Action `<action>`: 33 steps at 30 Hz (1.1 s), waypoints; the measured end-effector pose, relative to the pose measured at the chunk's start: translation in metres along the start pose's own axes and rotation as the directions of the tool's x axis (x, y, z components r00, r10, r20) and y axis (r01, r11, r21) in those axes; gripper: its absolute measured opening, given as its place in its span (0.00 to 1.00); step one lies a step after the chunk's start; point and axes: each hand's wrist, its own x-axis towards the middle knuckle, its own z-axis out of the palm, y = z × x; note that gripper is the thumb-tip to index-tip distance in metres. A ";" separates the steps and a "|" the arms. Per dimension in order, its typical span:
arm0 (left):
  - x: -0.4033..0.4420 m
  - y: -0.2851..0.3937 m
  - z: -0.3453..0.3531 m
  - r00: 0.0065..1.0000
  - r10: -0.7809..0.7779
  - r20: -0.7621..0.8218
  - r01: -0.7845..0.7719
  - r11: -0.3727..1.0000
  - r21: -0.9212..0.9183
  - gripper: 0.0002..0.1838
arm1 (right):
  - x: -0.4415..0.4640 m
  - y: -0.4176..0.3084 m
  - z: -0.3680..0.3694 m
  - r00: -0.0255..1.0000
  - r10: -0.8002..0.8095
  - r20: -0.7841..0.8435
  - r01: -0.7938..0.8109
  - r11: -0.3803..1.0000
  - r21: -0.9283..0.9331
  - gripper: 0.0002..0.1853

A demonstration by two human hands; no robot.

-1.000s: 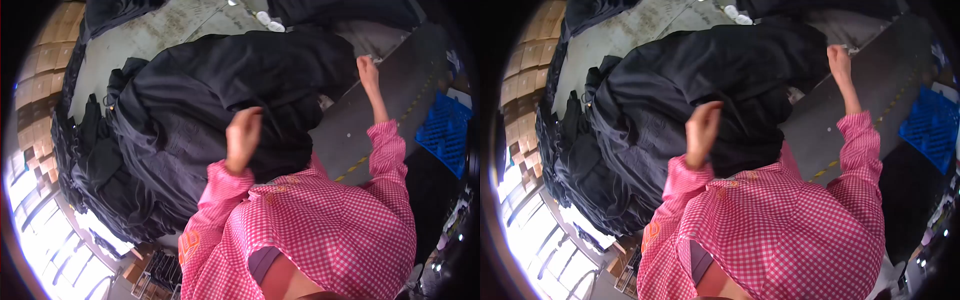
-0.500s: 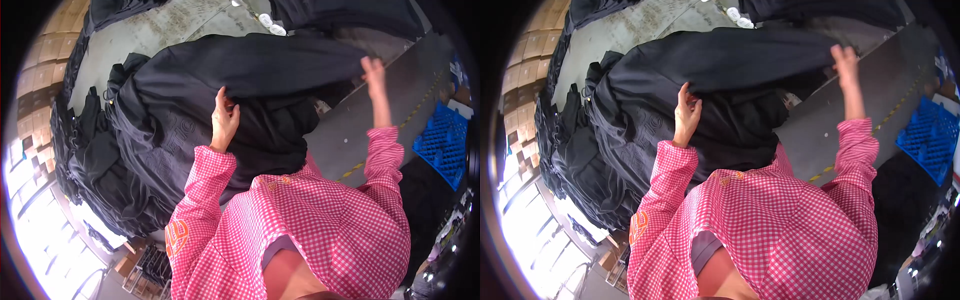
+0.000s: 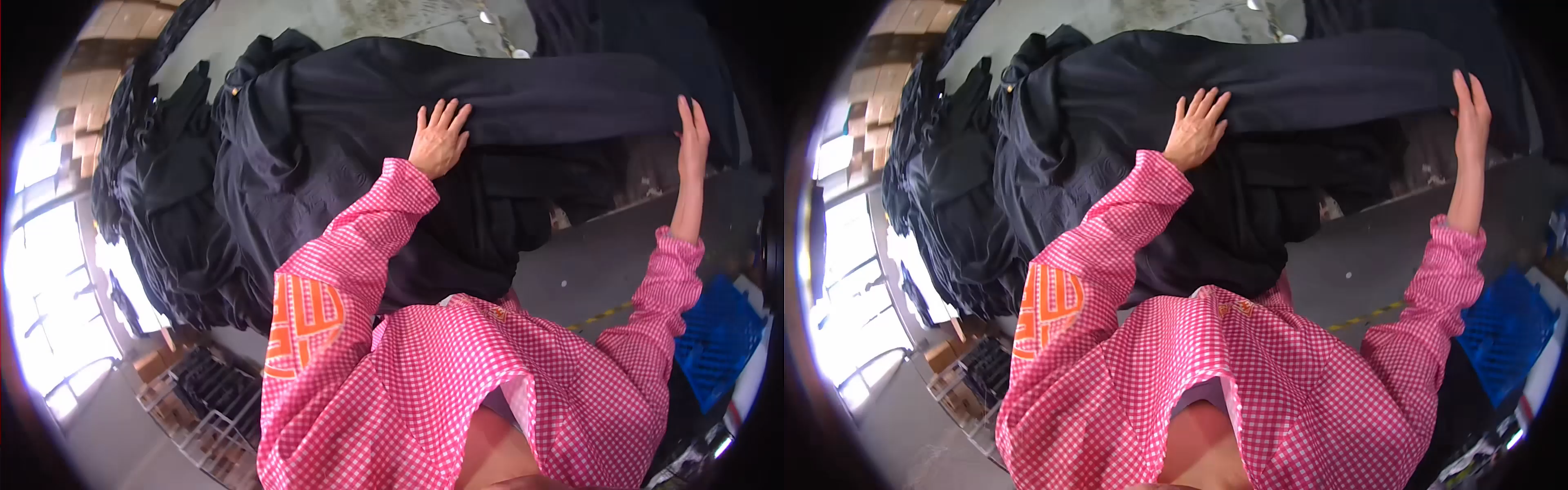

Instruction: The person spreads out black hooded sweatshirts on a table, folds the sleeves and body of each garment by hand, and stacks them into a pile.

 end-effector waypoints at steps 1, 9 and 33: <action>0.006 -0.002 -0.004 1.000 0.006 -0.006 -0.006 0.999 -0.052 0.27 | -0.001 -0.001 0.000 0.999 0.029 0.029 -0.031 0.998 0.056 0.30; 0.030 -0.035 0.054 0.953 -0.223 -0.203 0.272 0.926 0.263 0.29 | -0.002 -0.027 -0.025 1.000 -0.001 0.013 -0.001 0.977 0.212 0.26; -0.206 -0.107 -0.098 0.616 -0.450 0.647 0.139 -0.746 -0.652 0.37 | -0.324 -0.119 0.372 0.286 -0.654 0.700 0.792 0.573 0.211 0.15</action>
